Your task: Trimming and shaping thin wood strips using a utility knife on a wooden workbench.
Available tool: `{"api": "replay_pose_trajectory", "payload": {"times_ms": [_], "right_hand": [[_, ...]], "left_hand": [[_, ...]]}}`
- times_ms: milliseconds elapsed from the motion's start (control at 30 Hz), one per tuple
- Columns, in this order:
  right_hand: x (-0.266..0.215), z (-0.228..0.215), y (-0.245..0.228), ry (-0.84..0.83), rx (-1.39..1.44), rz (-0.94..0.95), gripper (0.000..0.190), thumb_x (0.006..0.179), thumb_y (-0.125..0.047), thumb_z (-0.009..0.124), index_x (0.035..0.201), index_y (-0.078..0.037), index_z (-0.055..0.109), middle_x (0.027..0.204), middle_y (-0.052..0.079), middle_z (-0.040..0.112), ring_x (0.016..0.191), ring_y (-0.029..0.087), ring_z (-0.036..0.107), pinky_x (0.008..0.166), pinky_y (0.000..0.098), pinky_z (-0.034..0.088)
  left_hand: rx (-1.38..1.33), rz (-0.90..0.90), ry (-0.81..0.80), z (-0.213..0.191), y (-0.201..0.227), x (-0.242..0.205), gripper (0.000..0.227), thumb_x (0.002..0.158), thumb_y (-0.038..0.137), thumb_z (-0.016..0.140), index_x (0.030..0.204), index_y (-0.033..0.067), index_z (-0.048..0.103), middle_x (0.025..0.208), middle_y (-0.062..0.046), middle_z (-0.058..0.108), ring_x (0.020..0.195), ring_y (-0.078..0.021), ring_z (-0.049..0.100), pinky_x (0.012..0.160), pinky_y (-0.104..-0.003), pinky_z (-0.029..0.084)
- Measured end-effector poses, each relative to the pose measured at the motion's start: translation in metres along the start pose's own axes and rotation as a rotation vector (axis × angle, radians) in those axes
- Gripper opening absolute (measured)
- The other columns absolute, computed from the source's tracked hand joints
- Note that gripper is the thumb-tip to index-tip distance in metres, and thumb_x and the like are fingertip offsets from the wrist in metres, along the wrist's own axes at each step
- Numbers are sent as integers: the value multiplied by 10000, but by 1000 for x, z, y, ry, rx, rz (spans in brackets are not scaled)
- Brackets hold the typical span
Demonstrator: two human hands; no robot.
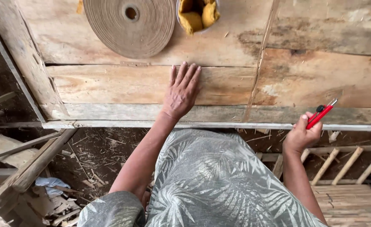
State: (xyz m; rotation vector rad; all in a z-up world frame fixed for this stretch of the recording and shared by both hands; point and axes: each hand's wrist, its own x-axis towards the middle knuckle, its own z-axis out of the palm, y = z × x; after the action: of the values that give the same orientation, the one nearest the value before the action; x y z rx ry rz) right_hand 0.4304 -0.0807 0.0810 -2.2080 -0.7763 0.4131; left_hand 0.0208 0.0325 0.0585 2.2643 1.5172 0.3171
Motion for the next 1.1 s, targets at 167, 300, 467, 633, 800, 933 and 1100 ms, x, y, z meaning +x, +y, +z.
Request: {"api": "replay_pose_trajectory", "payload": {"times_ms": [167, 300, 467, 633, 800, 933, 1100], "right_hand": [[39, 20, -14, 3, -294, -204, 139, 1018, -194, 721, 1083, -79, 678, 907, 48, 689, 760, 212, 607, 707, 382, 496], [55, 44, -47, -69, -322, -397, 205, 994, -181, 791, 1095, -40, 683, 894, 98, 661, 758, 273, 602, 709, 430, 485], [54, 86, -51, -137, -337, -462, 303, 918, -196, 911, 1083, -63, 695, 928, 119, 669, 844, 339, 619, 754, 445, 490], [41, 94, -60, -113, -307, -570, 434, 864, -158, 952, 1182, 3, 707, 1009, 233, 688, 959, 490, 653, 861, 529, 504], [4, 102, -126, -90, -251, -800, 451, 864, -28, 853, 1275, -2, 668, 1225, 208, 650, 1143, 451, 610, 1001, 550, 428], [-54, 159, -188, -302, -61, -833, 123, 983, -5, 759, 1103, -8, 733, 1099, 165, 682, 1022, 385, 660, 945, 447, 485], [-127, 248, -238, -975, -98, -428, 498, 859, -177, 799, 1339, -146, 673, 1114, 220, 748, 1052, 424, 707, 876, 502, 570]], "left_hand": [[72, -27, -194, -1, -1, 0, 712, 1085, 524, 394, 1637, 96, 255, 1701, -98, 273, 1580, -337, 201, 1286, -554, 93], [103, -41, -148, -6, 3, -4, 726, 1074, 552, 419, 1635, 116, 269, 1695, -103, 289, 1579, -328, 218, 1292, -529, 106], [-108, -193, 187, -9, -16, -25, 592, 1047, 373, 575, 1543, 77, 441, 1549, -154, 494, 1466, -345, 428, 1247, -505, 289], [-404, -643, 675, -39, -67, -39, 532, 1043, 246, 633, 1533, 88, 496, 1495, -179, 555, 1394, -343, 514, 1175, -458, 422], [-410, -670, 820, -87, -141, -14, 488, 1005, 113, 662, 1474, 44, 546, 1411, -284, 573, 1344, -454, 525, 1135, -513, 458], [-285, -584, 765, -127, -190, 8, 431, 990, 26, 617, 1420, 36, 594, 1362, -285, 595, 1269, -479, 580, 1074, -526, 494], [-335, -650, 492, -141, -227, 28, 312, 1021, 241, 616, 1304, 147, 710, 1224, -148, 721, 1143, -358, 690, 952, -452, 570]]}}
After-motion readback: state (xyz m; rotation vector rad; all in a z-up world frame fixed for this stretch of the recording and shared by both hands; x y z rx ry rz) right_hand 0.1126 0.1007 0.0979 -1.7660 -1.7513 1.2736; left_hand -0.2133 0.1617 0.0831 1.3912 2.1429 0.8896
